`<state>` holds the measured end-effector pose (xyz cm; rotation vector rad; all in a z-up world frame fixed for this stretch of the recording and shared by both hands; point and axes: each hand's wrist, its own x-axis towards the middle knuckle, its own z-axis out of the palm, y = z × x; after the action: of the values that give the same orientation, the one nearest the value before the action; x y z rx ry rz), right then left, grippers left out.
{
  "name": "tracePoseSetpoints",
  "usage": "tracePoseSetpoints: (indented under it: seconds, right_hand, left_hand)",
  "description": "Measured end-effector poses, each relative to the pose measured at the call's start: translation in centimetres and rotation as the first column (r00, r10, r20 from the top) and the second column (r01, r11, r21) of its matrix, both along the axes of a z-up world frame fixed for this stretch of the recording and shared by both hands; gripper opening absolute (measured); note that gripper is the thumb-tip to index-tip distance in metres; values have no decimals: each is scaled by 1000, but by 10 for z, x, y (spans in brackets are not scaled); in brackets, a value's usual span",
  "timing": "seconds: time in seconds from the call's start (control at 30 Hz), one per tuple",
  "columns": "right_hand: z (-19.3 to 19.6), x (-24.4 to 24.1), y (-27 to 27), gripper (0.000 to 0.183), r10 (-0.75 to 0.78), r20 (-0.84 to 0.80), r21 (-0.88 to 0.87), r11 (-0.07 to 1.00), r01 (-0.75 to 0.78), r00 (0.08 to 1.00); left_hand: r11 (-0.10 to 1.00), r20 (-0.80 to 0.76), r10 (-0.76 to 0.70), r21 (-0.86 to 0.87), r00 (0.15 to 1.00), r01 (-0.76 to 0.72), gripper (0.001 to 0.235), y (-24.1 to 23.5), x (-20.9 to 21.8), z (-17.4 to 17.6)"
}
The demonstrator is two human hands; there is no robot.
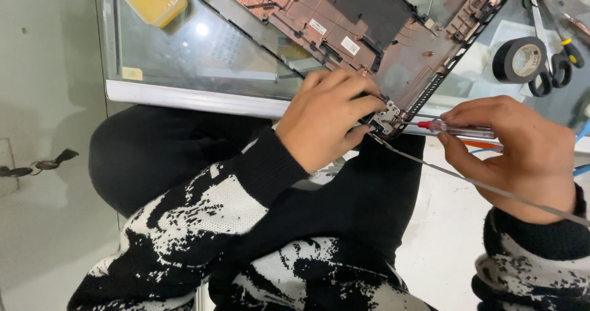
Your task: The person uses a screwdriver to tighten screws on the hinge area of a disassembled laptop. They then pick up a separate laptop screen panel and align it with the laptop chassis, preparing to attach it.
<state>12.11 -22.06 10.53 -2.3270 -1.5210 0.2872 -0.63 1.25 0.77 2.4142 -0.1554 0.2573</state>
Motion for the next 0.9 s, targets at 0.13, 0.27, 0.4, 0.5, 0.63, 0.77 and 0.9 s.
tracePoseSetpoints:
  seconds: [0.13, 0.27, 0.4, 0.5, 0.63, 0.77, 0.9]
  right_hand:
    - [-5, 3, -1, 27, 25, 24, -69, 997, -23, 999]
    - [-4, 2, 4, 24, 22, 47, -87, 996, -18, 999]
    - [-4, 8, 3, 28, 73, 75, -168, 984, -59, 995]
    - [0, 5, 9, 25, 81, 56, -120, 990, -74, 995]
    - [-1, 5, 10, 24, 87, 75, -137, 988, -76, 993]
    - [2, 5, 13, 25, 120, 72, -187, 977, -105, 990]
    - [4, 5, 19, 26, 176, 30, -177, 970, -168, 984]
  left_hand:
    - [1000, 22, 12, 20, 1000, -12, 28, -3, 0, -5]
    - [996, 76, 51, 65, 996, -56, 14, -7, 0, -6]
    - [996, 86, 56, 63, 995, -61, 12, -7, 0, -7]
    - [997, 78, 57, 54, 995, -62, 11, -7, 1, -7]
    - [997, 75, 50, 61, 996, -54, 11, -8, 1, -8]
    - [993, 67, 42, 106, 997, -49, 15, -8, 1, -7]
    - [993, 37, 22, 115, 999, -26, 19, -8, 1, -6]
